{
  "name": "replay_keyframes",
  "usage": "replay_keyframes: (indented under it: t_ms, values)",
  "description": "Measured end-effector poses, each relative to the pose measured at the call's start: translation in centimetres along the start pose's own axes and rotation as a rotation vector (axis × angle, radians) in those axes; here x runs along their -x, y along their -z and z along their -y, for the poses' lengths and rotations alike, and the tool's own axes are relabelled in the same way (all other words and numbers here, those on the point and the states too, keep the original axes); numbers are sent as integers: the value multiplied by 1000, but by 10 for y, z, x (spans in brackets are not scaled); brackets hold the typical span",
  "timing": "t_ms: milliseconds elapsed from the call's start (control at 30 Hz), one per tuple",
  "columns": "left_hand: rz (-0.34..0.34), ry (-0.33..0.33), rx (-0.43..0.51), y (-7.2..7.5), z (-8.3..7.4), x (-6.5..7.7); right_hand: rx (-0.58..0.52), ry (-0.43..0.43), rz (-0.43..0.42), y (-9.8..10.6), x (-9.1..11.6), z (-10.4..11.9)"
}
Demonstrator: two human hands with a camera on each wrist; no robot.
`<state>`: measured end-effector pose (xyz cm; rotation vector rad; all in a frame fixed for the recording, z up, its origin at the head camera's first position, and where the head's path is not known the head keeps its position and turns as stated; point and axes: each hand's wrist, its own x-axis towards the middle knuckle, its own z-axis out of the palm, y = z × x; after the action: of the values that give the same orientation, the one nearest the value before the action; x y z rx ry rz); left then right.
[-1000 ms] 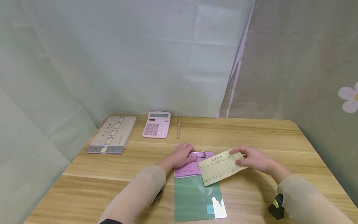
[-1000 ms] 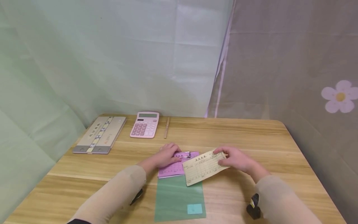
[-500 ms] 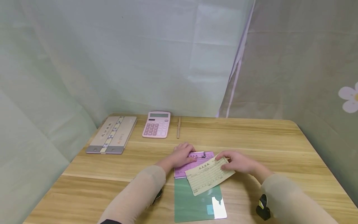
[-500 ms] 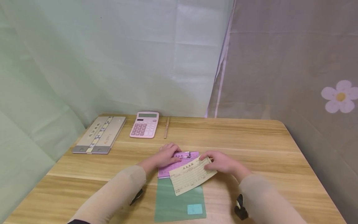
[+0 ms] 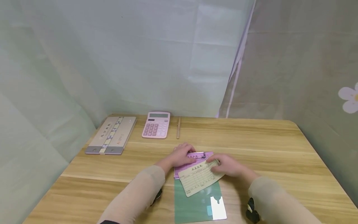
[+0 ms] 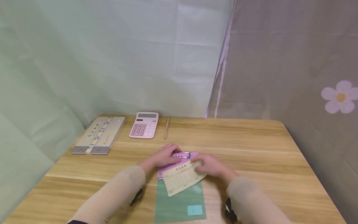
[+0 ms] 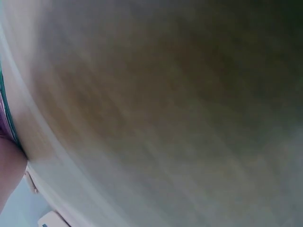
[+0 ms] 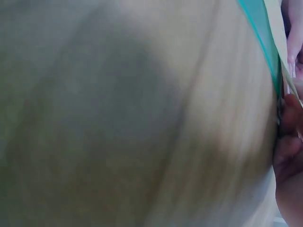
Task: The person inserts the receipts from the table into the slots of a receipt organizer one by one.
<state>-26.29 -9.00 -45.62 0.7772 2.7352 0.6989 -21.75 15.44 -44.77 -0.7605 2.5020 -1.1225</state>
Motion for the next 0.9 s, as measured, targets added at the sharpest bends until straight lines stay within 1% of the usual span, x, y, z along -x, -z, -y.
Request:
replay_keyframes:
  t_ms: [100,233,333,467,633,800,900]
  values:
    - [-1,3,8,0,0,0,17,-20,-37,-6,0,-2]
    - [-1,8,0,0,0,2,81,-63,-99,-14,1,-2]
    - [-1,17,-5,-1,-1,3,121,-83,-129,-18,1,-1]
    - [-10,7,-9,-1,-3,2,141,-108,-149,-20,0,-1]
    - [-15,1,-35,-1,-7,0,146,-138,-156,-20,0,-1]
    - [-17,26,-29,-2,-12,0,174,-138,-167,-21,0,-1]
    - [-22,43,-41,-3,-14,0,199,-142,-170,-21,0,-1]
